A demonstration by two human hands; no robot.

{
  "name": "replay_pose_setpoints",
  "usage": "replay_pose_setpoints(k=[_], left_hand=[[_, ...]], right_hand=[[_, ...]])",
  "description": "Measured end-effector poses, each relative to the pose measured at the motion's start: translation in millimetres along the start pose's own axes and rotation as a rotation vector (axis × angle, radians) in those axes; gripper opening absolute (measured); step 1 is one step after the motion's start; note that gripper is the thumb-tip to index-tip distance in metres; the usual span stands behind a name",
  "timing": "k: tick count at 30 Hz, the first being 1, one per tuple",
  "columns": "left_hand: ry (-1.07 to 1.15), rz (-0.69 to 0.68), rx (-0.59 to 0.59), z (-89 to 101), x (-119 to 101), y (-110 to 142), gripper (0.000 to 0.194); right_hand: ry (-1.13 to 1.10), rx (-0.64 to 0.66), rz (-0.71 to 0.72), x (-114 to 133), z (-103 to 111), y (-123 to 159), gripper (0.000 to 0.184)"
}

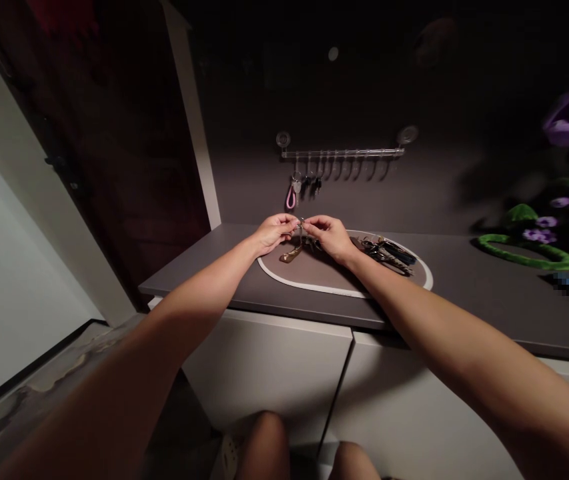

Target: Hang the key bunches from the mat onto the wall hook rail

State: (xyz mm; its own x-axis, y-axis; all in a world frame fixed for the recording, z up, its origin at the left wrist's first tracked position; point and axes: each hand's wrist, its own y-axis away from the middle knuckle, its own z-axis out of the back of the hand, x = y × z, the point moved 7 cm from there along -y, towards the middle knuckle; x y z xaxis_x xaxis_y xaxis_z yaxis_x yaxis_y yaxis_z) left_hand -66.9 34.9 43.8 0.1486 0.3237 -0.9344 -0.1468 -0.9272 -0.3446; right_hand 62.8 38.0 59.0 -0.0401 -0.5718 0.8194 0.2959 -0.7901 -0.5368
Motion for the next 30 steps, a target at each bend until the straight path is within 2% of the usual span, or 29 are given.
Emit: replay_pose_setpoints(k=[5,11,21,25,30], left_hand=[[0.070,0.009,0.021,-2.2,2,-1,0.026],[0.095,0.015,0.038,-5.7,1,1,0.031],[0.026,-0.021,0.015,-9.5,-1,1,0.040],[-0.038,-0.034,-0.023,-6.5,0,0,0.044],[-0.253,-0.067,-0.085,-1.7,4,0,0.033]], right_hand=[[-0.079,-0.008,-0.012,-3,2,-2,0.027],[-0.101,0.044,-0.036,-5,-1,-2,0.029],[-0.065,0.022,0.054,3,2,0,0.025],[-0.037,-0.027,0.073,3,8,-1,0.023],[-0.101,-0.106,0.054,-1,19,-5,0.023]])
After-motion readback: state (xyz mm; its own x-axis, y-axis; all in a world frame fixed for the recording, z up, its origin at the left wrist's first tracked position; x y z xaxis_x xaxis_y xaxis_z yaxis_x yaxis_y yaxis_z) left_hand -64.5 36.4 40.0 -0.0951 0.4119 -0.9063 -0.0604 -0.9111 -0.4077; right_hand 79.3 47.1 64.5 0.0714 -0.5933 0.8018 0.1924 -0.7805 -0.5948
